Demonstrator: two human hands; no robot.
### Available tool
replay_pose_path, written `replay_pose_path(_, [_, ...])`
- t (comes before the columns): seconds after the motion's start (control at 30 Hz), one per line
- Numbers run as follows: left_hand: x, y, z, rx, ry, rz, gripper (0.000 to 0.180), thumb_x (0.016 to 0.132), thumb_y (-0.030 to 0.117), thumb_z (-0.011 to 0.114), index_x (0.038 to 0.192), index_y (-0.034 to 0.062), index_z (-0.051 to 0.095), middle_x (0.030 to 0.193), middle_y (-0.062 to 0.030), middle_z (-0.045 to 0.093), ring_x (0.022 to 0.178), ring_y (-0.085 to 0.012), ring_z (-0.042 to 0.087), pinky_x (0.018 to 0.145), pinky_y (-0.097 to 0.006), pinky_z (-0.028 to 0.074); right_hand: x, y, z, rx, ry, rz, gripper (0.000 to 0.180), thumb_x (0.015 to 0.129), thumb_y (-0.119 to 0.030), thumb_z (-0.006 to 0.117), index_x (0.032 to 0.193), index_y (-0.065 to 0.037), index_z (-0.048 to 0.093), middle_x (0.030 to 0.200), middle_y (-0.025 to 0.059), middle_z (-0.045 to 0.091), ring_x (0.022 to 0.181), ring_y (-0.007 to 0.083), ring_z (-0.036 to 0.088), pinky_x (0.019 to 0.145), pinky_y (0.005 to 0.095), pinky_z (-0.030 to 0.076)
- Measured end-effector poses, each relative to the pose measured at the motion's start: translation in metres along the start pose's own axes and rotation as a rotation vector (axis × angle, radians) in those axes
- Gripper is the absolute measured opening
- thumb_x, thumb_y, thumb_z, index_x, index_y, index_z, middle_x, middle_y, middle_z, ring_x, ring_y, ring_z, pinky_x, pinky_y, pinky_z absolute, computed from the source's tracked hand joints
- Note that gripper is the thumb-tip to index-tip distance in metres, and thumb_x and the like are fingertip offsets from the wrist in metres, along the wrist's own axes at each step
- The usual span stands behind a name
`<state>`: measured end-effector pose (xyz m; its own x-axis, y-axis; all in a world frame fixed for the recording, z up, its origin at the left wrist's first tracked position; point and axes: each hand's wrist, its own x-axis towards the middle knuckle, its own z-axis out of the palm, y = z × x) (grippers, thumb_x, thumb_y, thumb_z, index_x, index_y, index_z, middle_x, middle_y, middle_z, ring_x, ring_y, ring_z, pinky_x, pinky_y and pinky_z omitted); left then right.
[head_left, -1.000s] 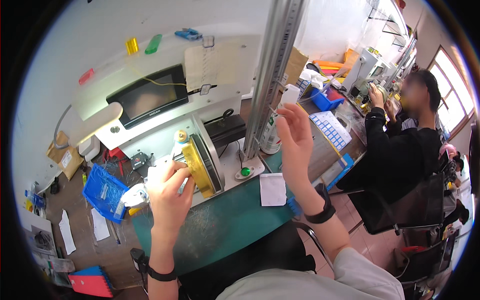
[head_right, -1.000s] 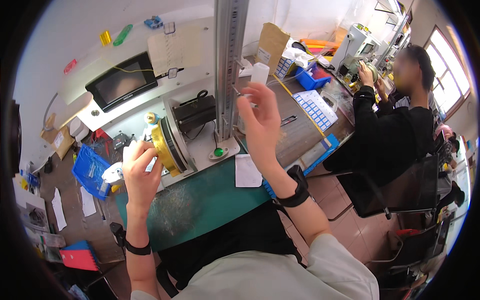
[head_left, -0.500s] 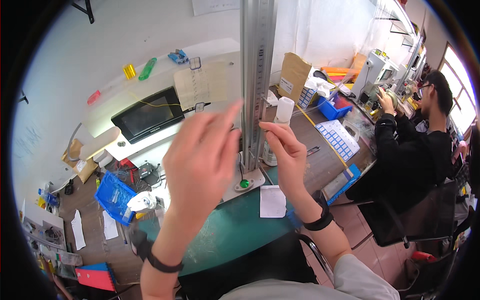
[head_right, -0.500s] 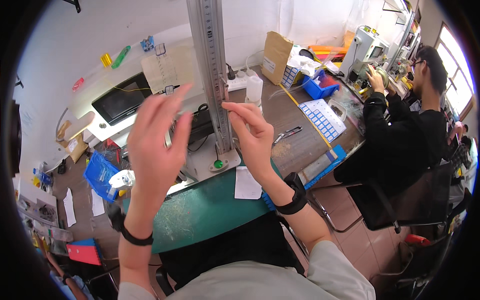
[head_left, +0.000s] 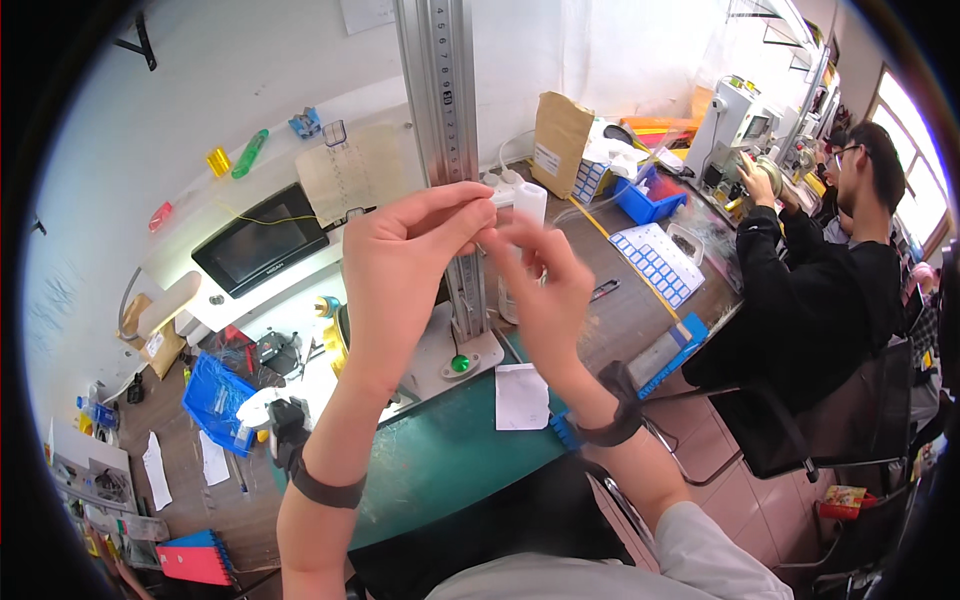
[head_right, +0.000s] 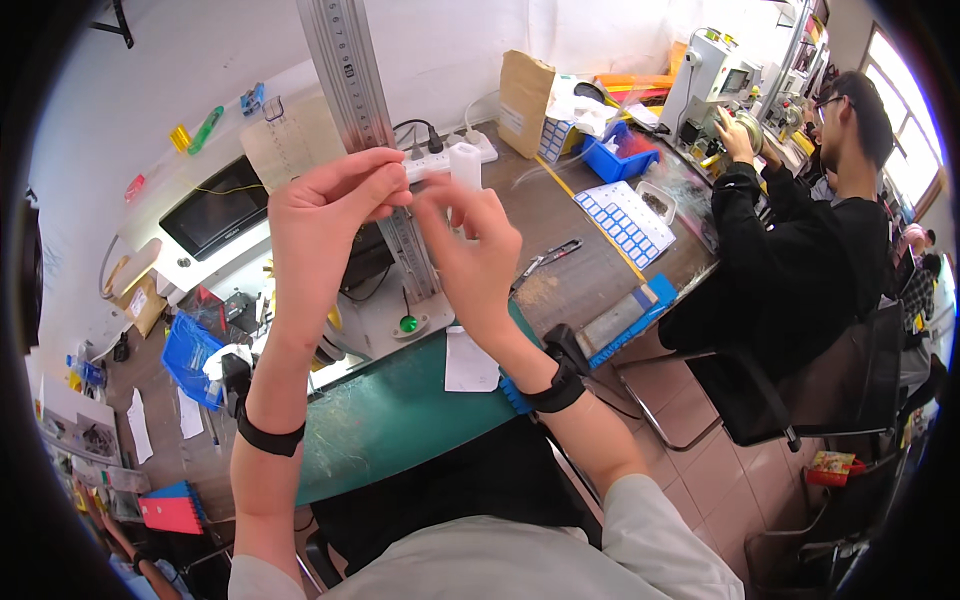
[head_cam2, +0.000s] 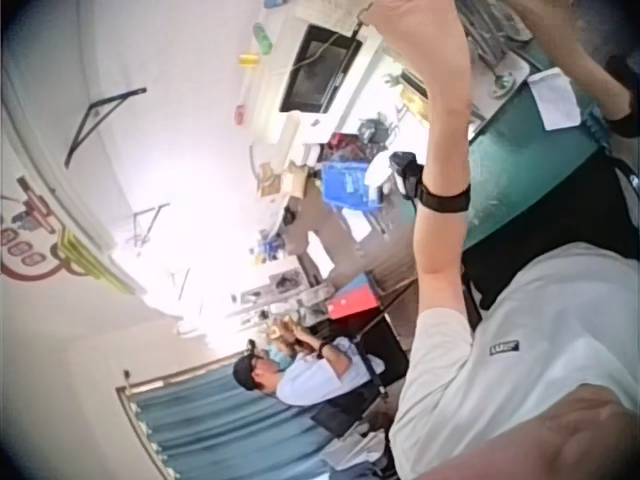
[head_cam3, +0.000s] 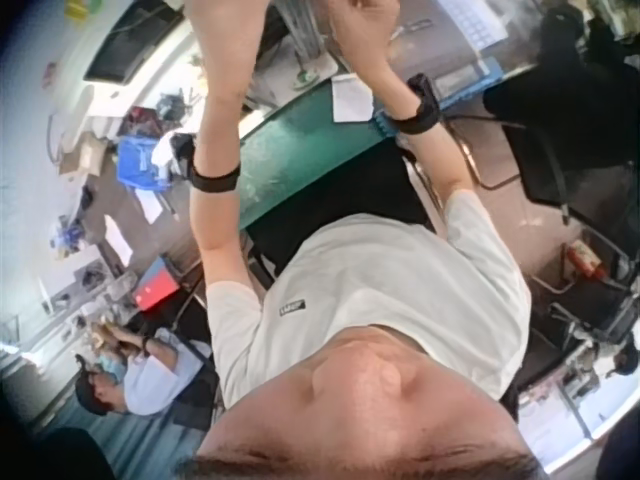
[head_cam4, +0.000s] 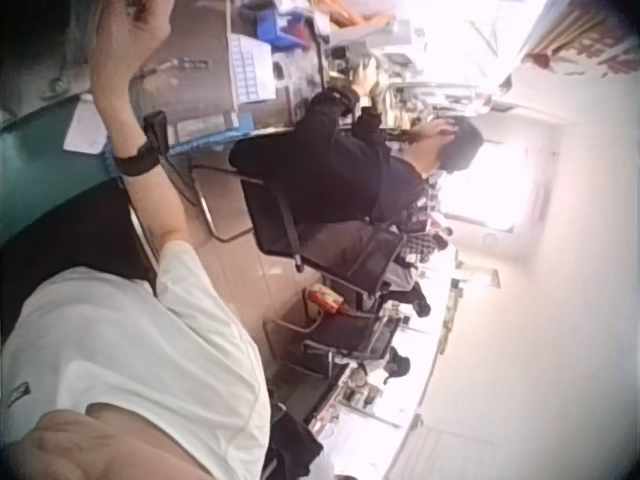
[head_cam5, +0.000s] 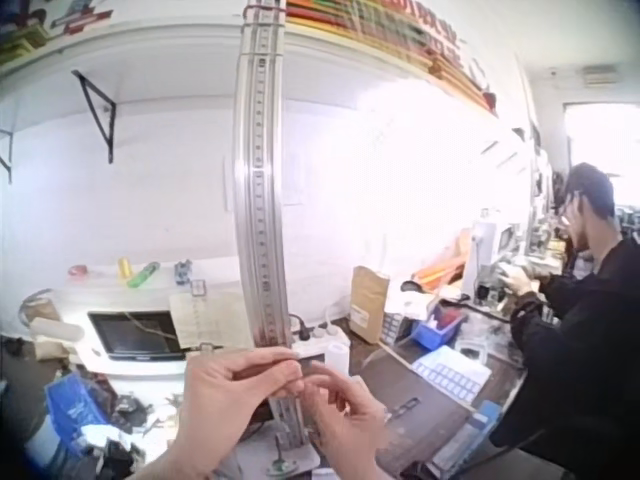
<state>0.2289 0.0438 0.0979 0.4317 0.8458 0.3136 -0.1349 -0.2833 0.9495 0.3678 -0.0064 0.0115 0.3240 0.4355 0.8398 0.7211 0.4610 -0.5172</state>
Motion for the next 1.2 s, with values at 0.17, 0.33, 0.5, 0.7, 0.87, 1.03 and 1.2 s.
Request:
replay_pose_path(0.17, [-0.058, 0.035, 0.005, -0.355, -0.183, -0.244, 0.036, 0.103, 0.010, 0.070, 0.137, 0.0012, 0.061, 0.094, -0.0077, 0.076, 0.090, -0.0173, 0.078, 0.069, -0.021, 0.058, -0.007, -0.056, -0.026, 0.889, 0.251, 0.701, 0.031, 0.098, 0.001, 0.075, 0.125, -0.003, 0.060, 0.120, 0.0117, 0.077, 0.094, 0.0097, 0.067, 0.087, 0.0288, 0.052])
replay_pose_path(0.33, [-0.130, 0.024, -0.036, -0.247, -0.148, 0.098, 0.019, 0.094, -0.001, 0.075, 0.110, 0.0024, 0.065, 0.098, -0.0124, 0.077, 0.096, -0.0211, 0.078, 0.070, -0.025, 0.060, -0.051, -0.090, -0.067, 0.351, -0.101, 0.049, 0.025, 0.082, 0.008, 0.083, 0.104, -0.005, 0.077, 0.106, 0.0051, 0.080, 0.084, 0.0161, 0.065, 0.074, 0.0286, 0.047])
replay_pose_path(0.5, [-0.149, 0.002, -0.042, -0.279, -0.034, 0.085, 0.025, 0.084, -0.016, 0.079, 0.103, -0.0039, 0.069, 0.118, -0.0225, 0.074, 0.109, -0.0330, 0.077, 0.089, -0.036, 0.065, -0.054, -0.116, -0.069, 0.208, -0.144, -0.092, 0.036, 0.075, 0.004, 0.086, 0.109, -0.007, 0.083, 0.102, 0.0025, 0.079, 0.080, 0.0180, 0.062, 0.073, 0.0279, 0.045])
replay_pose_path(0.7, [-0.150, 0.003, -0.048, -0.276, -0.080, 0.187, 0.026, 0.079, -0.016, 0.083, 0.099, -0.0025, 0.073, 0.136, -0.0225, 0.066, 0.124, -0.0385, 0.071, 0.101, -0.042, 0.064, -0.049, -0.124, -0.059, 0.097, -0.152, -0.272, 0.049, 0.072, 0.003, 0.087, 0.119, -0.012, 0.083, 0.105, -0.0013, 0.078, 0.082, 0.0166, 0.055, 0.073, 0.0278, 0.042])
replay_pose_path(0.87, [-0.147, 0.002, -0.047, -0.274, -0.111, 0.218, 0.028, 0.079, -0.016, 0.083, 0.101, -0.0020, 0.074, 0.135, -0.0221, 0.067, 0.127, -0.0366, 0.069, 0.105, -0.043, 0.061, -0.052, -0.123, -0.053, 0.143, -0.204, -0.219, 0.052, 0.073, 0.001, 0.087, 0.123, -0.012, 0.082, 0.110, -0.0016, 0.079, 0.084, 0.0158, 0.056, 0.073, 0.0284, 0.044])
replay_pose_path(1.03, [-0.144, -0.005, -0.051, -0.260, -0.135, 0.225, 0.029, 0.079, -0.017, 0.082, 0.102, -0.0018, 0.074, 0.135, -0.0217, 0.066, 0.128, -0.0354, 0.069, 0.106, -0.043, 0.060, -0.054, -0.118, -0.050, 0.186, -0.198, -0.178, 0.051, 0.075, 0.001, 0.087, 0.124, -0.013, 0.082, 0.109, -0.0014, 0.079, 0.084, 0.0170, 0.056, 0.072, 0.0289, 0.044])
replay_pose_path(1.2, [-0.146, 0.006, -0.043, -0.270, -0.065, 0.145, 0.027, 0.080, -0.017, 0.082, 0.100, -0.0014, 0.073, 0.136, -0.0213, 0.066, 0.128, -0.0356, 0.069, 0.106, -0.044, 0.061, -0.053, -0.118, -0.052, 0.186, -0.213, -0.171, 0.051, 0.076, 0.002, 0.086, 0.124, -0.013, 0.082, 0.107, -0.0014, 0.079, 0.081, 0.0170, 0.055, 0.073, 0.0287, 0.044])
